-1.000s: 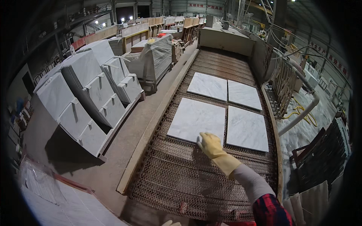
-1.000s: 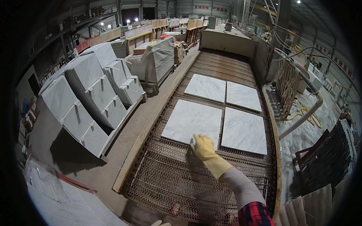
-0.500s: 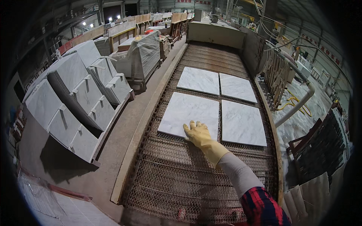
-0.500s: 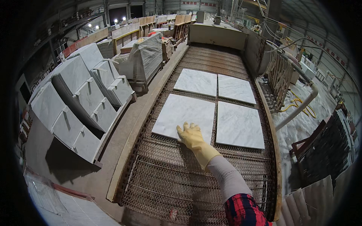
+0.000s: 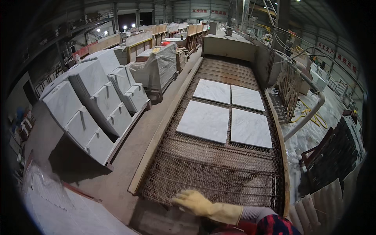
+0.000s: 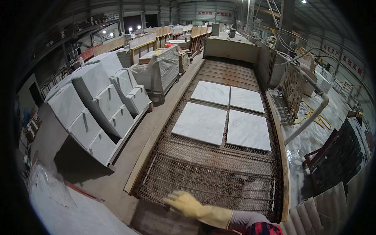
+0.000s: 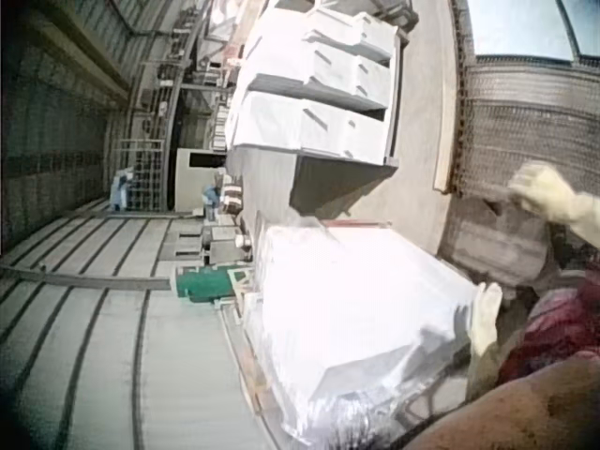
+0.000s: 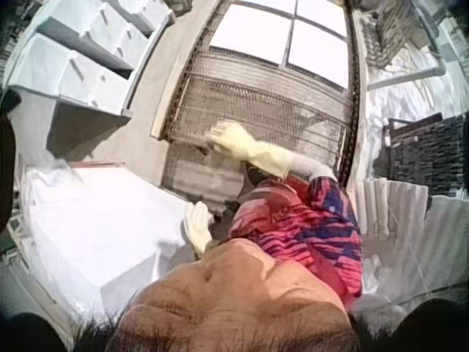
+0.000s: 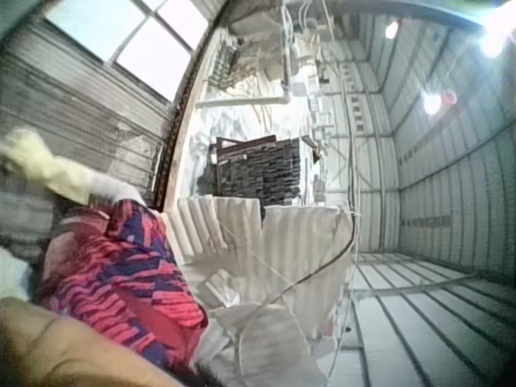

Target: The person unwraps a stack of white tiles using a utility knife, then places them one by one onto a moving conveyor belt. The person handles the tiles with gloved hands and arranges them in a grid pattern on the belt.

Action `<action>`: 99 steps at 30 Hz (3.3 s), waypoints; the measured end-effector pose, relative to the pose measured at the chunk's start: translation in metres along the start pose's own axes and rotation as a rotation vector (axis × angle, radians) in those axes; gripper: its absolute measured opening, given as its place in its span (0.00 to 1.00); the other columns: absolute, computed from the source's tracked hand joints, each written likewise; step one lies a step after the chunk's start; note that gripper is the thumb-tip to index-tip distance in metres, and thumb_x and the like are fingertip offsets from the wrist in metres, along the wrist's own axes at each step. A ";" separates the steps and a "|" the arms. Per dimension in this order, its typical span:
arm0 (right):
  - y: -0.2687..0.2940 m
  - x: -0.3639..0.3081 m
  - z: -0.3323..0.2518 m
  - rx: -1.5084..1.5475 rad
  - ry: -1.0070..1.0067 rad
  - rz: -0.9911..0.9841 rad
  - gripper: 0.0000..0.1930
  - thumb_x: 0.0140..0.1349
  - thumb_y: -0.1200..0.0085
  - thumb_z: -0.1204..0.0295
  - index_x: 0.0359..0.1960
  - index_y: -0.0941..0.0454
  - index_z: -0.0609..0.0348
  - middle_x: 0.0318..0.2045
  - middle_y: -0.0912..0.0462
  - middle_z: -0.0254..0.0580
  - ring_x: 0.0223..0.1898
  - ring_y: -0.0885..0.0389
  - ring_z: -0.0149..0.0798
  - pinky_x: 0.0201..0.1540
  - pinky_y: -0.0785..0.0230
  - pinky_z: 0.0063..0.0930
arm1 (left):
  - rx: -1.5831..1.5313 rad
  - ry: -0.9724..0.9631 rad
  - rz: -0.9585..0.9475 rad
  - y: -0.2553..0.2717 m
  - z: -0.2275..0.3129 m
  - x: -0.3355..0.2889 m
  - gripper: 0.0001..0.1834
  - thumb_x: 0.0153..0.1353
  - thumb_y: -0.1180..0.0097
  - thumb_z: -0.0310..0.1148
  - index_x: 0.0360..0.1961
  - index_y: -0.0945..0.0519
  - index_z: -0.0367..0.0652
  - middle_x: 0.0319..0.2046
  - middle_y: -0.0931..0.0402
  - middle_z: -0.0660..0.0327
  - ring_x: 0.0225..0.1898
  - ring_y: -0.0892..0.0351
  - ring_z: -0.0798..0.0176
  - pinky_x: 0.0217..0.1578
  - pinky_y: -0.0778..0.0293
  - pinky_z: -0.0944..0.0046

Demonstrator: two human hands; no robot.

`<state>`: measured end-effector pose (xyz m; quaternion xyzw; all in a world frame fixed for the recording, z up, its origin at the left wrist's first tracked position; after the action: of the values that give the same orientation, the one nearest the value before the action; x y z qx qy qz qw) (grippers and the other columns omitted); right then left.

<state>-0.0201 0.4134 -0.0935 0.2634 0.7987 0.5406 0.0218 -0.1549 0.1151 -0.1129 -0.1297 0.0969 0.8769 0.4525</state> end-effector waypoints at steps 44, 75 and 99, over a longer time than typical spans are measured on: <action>-0.137 -0.011 -0.316 0.378 0.510 -0.557 0.16 0.65 0.44 0.66 0.55 0.23 0.49 0.41 0.14 0.44 0.42 0.16 0.50 0.45 0.24 0.41 | 0.064 -0.421 1.625 0.450 0.089 -0.187 0.27 0.74 0.55 0.45 0.64 0.31 0.36 0.64 0.32 0.51 0.65 0.33 0.56 0.65 0.38 0.62; -0.103 0.089 -0.424 0.722 0.406 -0.038 0.26 0.63 0.42 0.73 0.64 0.30 0.59 0.54 0.21 0.56 0.53 0.21 0.57 0.57 0.30 0.43 | 0.402 0.057 1.580 0.496 0.114 -0.191 0.36 0.69 0.62 0.60 0.56 0.21 0.38 0.53 0.22 0.43 0.56 0.25 0.40 0.56 0.31 0.52; -0.113 0.071 -0.434 0.555 0.466 -0.049 0.45 0.41 0.31 0.78 0.67 0.35 0.54 0.61 0.29 0.64 0.53 0.24 0.61 0.56 0.28 0.42 | -0.438 -0.731 1.273 0.440 -0.002 -0.229 0.35 0.73 0.61 0.55 0.59 0.29 0.28 0.51 0.23 0.43 0.47 0.20 0.54 0.48 0.22 0.59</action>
<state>-0.2644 0.0441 0.0055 0.1095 0.9046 0.3482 -0.2202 -0.3872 -0.3124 -0.0195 0.1626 -0.1789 0.9548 -0.1728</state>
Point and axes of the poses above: each hand's wrist, its own x-axis towards the middle knuckle, its own y-axis out of the back of the hand, z = x × y, the point moved 5 cm from there along x, towards the middle knuckle
